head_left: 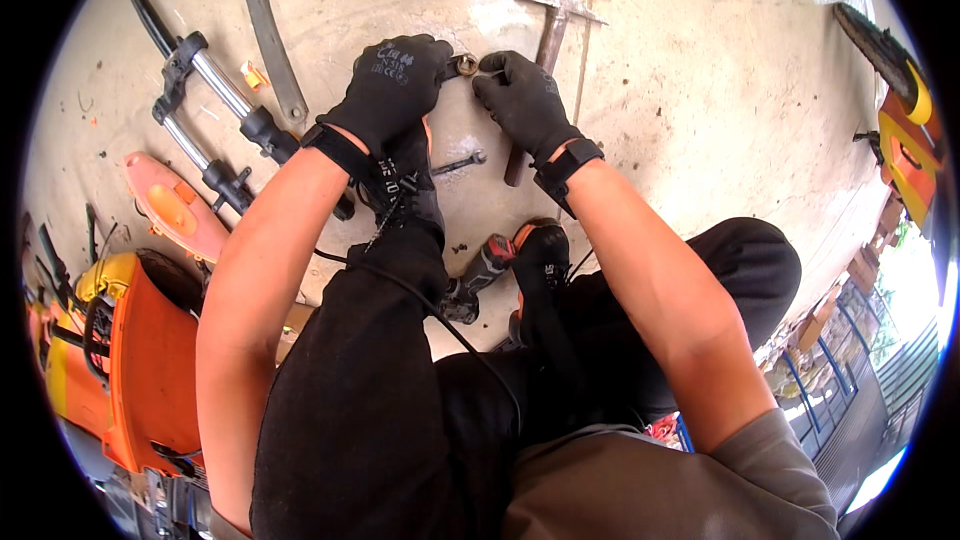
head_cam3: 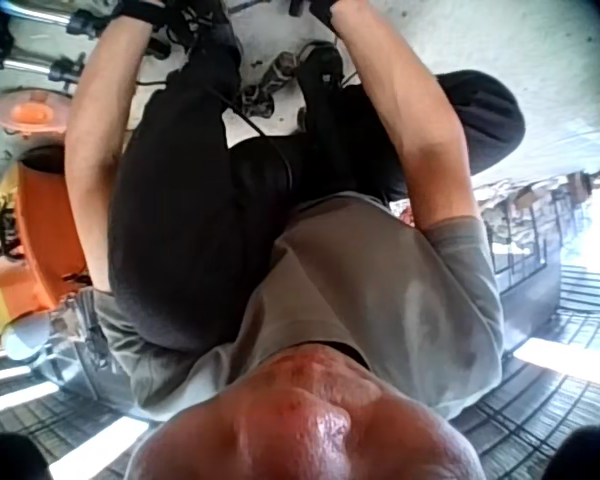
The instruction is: The person uses a hammer to drive a metal pin into a small metal plate, then fits the plate onto a larger motorcycle component and continues hammering to secure it.
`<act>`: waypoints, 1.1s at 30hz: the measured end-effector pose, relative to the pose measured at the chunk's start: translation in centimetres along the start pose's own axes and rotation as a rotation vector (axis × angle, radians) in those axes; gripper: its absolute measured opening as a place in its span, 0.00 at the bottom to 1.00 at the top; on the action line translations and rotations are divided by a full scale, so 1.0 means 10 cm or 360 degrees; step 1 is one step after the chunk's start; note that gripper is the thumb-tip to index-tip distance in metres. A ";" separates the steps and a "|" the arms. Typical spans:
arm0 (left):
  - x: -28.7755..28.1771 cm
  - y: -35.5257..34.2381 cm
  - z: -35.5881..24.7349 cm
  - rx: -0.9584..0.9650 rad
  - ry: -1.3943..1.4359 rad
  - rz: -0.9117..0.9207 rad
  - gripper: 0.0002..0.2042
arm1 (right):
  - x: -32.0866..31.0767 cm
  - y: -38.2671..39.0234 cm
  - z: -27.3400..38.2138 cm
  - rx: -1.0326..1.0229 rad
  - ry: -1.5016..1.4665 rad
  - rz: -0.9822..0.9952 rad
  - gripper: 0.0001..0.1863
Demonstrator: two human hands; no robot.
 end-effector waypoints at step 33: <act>-0.36 0.34 0.26 -0.0235 0.0681 -0.0427 0.15 | -0.03 -0.29 0.15 0.0160 -0.0714 0.0137 0.13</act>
Point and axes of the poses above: each hand's wrist, its own y-axis away from the middle knuckle, its own x-axis out of the palm, z = x × y, the point moved 7 cm from there along -y, towards the middle knuckle, and after that the axes turned 2 degrees about -x, right-handed, at the moved point
